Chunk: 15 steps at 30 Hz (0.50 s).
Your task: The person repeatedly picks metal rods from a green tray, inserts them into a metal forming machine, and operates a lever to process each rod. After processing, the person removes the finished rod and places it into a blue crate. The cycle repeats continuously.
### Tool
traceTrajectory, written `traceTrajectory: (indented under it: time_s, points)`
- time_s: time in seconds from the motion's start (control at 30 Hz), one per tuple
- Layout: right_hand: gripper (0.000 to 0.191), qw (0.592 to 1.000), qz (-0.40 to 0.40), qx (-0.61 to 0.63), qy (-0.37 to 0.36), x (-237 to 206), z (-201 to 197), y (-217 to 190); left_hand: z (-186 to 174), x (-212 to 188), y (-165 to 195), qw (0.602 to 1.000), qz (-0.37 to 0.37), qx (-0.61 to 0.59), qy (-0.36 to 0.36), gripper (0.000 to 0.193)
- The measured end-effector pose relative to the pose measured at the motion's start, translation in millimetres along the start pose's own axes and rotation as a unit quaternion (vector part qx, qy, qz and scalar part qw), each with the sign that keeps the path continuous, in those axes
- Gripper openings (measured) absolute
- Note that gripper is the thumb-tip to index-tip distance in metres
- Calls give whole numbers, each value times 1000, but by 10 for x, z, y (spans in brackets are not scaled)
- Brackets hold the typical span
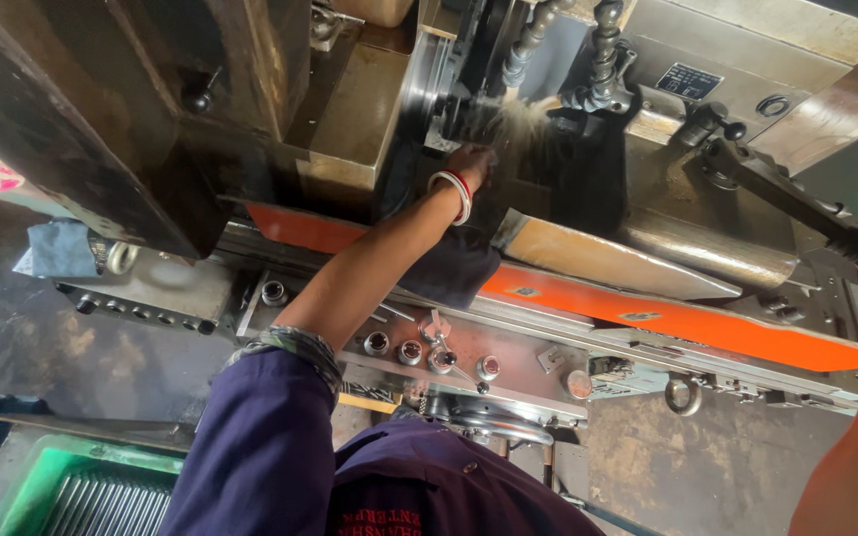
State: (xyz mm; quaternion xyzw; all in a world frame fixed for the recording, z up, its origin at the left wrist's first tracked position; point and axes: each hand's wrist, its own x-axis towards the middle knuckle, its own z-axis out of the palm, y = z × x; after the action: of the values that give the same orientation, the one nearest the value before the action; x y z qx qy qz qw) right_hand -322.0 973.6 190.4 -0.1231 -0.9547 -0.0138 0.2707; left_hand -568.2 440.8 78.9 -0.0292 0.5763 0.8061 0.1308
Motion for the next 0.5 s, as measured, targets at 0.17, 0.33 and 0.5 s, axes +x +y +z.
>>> traceTrajectory:
  time_s: [0.17, 0.33, 0.5]
  points:
    - [21, 1000, 1, -8, 3, -50, 61, 10, -34, -107, 7, 995, -64, 82, -7, 19]
    - [19, 1000, 2, -16, 5, -87, 120, 90, -31, -49, -32, 997, -20, 74, -9, 17]
    - [18, 1000, 4, -22, 5, -118, 158, 139, -6, 6, -83, 999, -20, 29, -21, 17]
